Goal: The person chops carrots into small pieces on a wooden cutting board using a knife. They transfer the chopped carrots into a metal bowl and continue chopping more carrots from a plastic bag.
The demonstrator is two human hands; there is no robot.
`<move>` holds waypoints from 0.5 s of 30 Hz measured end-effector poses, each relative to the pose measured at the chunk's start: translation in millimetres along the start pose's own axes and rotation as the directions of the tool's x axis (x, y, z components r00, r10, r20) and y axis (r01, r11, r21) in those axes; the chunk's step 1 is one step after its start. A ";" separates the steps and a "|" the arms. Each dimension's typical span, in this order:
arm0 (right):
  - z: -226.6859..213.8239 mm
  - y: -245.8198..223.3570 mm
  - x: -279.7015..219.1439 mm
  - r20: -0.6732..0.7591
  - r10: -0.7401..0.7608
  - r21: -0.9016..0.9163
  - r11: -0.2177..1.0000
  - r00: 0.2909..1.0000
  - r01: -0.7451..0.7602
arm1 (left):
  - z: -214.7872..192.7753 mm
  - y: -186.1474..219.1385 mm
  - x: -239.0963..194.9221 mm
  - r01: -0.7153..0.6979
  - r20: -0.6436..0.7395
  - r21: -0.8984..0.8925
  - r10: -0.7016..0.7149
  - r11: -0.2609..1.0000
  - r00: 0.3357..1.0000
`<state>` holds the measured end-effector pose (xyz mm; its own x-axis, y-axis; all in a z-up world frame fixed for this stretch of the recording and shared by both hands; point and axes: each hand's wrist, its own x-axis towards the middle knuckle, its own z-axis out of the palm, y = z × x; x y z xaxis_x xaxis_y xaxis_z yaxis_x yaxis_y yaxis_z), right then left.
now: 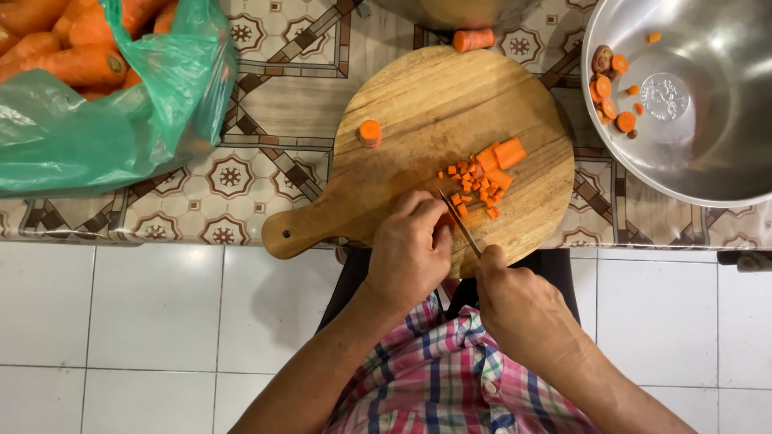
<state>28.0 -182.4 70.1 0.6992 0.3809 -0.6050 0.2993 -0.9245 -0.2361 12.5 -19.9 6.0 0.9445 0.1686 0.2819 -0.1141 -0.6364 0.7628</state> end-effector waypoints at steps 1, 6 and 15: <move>2.5 1.5 1.1 -0.016 -0.011 -0.016 1.000 1.000 0.010 | 0.5 -0.5 -0.6 0.008 0.007 0.006 -0.008 1.000 1.000; -3.2 -2.6 1.8 0.010 0.017 -0.073 0.997 1.000 -0.016 | -9.3 4.9 -0.7 -0.149 0.012 0.190 0.150 0.970 0.989; 11.6 10.2 5.2 0.019 0.026 -0.031 0.999 0.999 -0.025 | -12.7 4.8 -0.7 -0.141 -0.066 0.127 0.150 0.982 0.986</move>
<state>27.2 -190.0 55.7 0.6940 0.3566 -0.6255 0.3014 -0.9328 -0.1974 7.3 -13.5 16.9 0.8941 0.1208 0.4313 -0.2059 -0.7442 0.6354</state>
